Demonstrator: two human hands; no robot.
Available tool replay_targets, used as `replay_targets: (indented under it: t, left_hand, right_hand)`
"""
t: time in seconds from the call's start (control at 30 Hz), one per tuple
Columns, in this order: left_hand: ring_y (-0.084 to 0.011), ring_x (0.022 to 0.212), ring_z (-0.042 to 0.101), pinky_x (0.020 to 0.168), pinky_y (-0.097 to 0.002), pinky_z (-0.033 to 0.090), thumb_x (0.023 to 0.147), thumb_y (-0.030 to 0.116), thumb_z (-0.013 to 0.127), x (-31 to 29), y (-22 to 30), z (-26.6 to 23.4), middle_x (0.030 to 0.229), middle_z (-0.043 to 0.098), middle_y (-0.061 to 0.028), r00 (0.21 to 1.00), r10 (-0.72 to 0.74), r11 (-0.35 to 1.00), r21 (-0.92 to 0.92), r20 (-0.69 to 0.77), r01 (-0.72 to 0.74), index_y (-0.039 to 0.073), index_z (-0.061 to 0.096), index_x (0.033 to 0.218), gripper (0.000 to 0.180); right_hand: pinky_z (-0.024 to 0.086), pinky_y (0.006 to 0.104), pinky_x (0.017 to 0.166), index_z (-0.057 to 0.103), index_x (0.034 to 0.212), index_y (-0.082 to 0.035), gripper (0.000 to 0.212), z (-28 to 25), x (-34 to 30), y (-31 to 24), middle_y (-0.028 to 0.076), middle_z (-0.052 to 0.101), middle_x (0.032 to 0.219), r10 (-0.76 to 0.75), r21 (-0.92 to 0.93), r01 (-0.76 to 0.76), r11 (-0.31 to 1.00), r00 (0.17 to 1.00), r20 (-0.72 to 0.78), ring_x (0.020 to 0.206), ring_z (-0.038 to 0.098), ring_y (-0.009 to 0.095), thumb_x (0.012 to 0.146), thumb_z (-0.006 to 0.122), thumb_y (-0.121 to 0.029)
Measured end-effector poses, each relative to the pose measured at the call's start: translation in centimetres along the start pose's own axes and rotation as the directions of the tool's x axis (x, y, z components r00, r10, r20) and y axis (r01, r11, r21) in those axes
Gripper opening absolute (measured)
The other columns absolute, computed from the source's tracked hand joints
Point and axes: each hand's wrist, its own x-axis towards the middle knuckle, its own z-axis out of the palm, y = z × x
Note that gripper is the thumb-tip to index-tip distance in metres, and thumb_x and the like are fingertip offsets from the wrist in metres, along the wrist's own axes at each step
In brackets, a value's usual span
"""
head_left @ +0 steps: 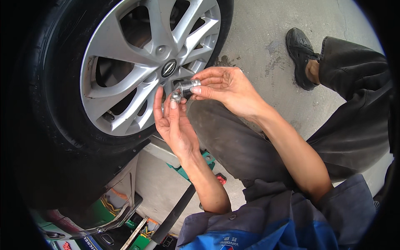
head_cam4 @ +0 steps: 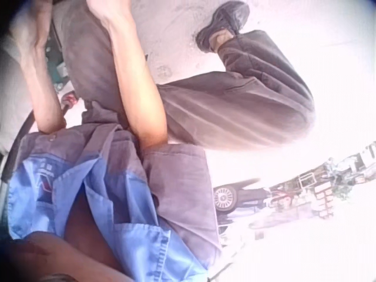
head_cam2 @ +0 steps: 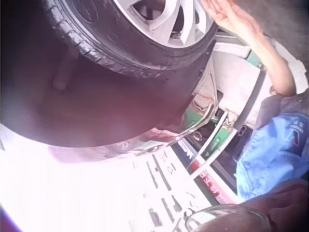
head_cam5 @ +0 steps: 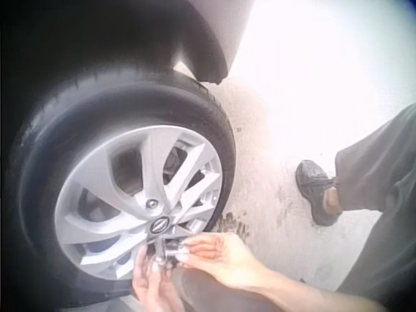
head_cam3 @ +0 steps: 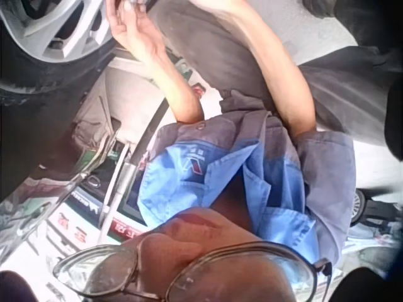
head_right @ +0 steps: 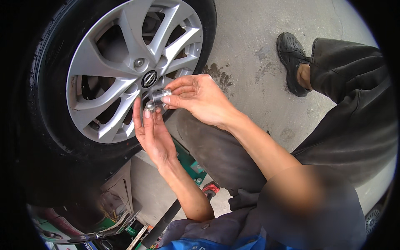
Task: The person lifts a tire and mounts it onto a car hub. They hand-thread several lug nuts onto the wheel studs, then use a cordless impact wrench to tighten the lug nuts in sequence.
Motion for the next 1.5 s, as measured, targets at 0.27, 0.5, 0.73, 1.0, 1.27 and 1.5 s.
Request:
replay_targets:
  t: [0.27,0.5,0.73,1.0,1.27,1.5]
  left_hand:
    - [-0.0183,0.104,0.066,0.094,-0.0303,0.053,0.098,0.007,0.068,-0.1,0.1,-2.7,0.116,0.069,-0.0135,0.998,0.009,0.998,-0.066,0.068,-0.005,-0.006,0.066,0.121,0.027]
    - [-0.0135,0.091,0.062,0.079,-0.0274,0.049,0.096,0.009,0.072,0.2,-1.7,-3.0,0.111,0.07,-0.0097,0.996,0.087,0.992,0.094,-0.026,-0.085,-0.003,0.073,0.116,0.022]
    - [-0.0101,0.089,0.056,0.079,-0.0262,0.047,0.102,0.016,0.066,1.0,-3.3,-3.3,0.103,0.069,-0.0069,0.995,-0.085,0.984,0.155,-0.043,0.091,-0.005,0.074,0.114,0.025]
    - [-0.017,0.119,0.054,0.104,-0.0348,0.041,0.107,0.04,0.055,1.4,-5.5,-2.9,0.135,0.058,-0.0093,0.949,-0.316,0.946,0.078,0.001,0.315,-0.001,0.051,0.144,0.055]
    - [-0.0188,0.124,0.056,0.107,-0.0352,0.046,0.105,0.032,0.059,4.7,-9.1,-3.0,0.129,0.06,-0.008,0.911,-0.412,0.891,-0.21,0.003,0.404,0.002,0.059,0.129,0.038]
    - [-0.0254,0.126,0.055,0.111,-0.0406,0.044,0.101,0.025,0.055,1.7,-9.0,-4.2,0.13,0.057,-0.0141,0.853,-0.493,0.85,-0.303,-0.169,0.431,-0.003,0.052,0.132,0.042]
  right_hand:
    - [0.059,0.0322,0.094,0.068,0.116,0.005,0.031,1.9,-1.4,-2.3,0.012,0.071,0.111,-0.083,-0.231,0.094,0.968,0.995,0.059,0.103,0.071,0.018,0.086,0.076,0.006]
    - [0.063,0.0315,0.09,0.07,0.112,0.01,0.028,2.8,-1.5,0.0,0.014,0.071,0.114,-0.18,-0.268,0.175,0.947,0.984,0.006,0.101,0.073,0.021,0.084,0.071,0.016]
    - [0.063,0.0318,0.09,0.069,0.11,0.012,0.026,2.4,-0.2,3.4,0.015,0.073,0.109,-0.324,-0.318,0.293,0.902,0.945,-0.048,0.099,0.074,0.022,0.084,0.071,0.017]
    - [0.059,0.0282,0.082,0.066,0.116,0.008,0.032,1.5,4.1,6.6,0.016,0.074,0.101,-0.007,0.093,0.032,0.995,0.965,-0.262,0.09,0.072,0.017,0.087,0.078,0.003]
    - [0.06,0.0304,0.078,0.071,0.108,0.012,0.029,1.9,7.6,8.2,0.019,0.076,0.1,-0.117,-0.145,0.06,0.988,0.897,-0.426,0.088,0.073,0.017,0.083,0.08,0.001]
    - [0.059,0.0308,0.073,0.073,0.092,0.012,0.026,3.0,9.8,8.8,0.018,0.076,0.084,-0.199,-0.151,0.137,0.979,0.805,-0.558,0.077,0.072,0.017,0.072,0.086,0.004]
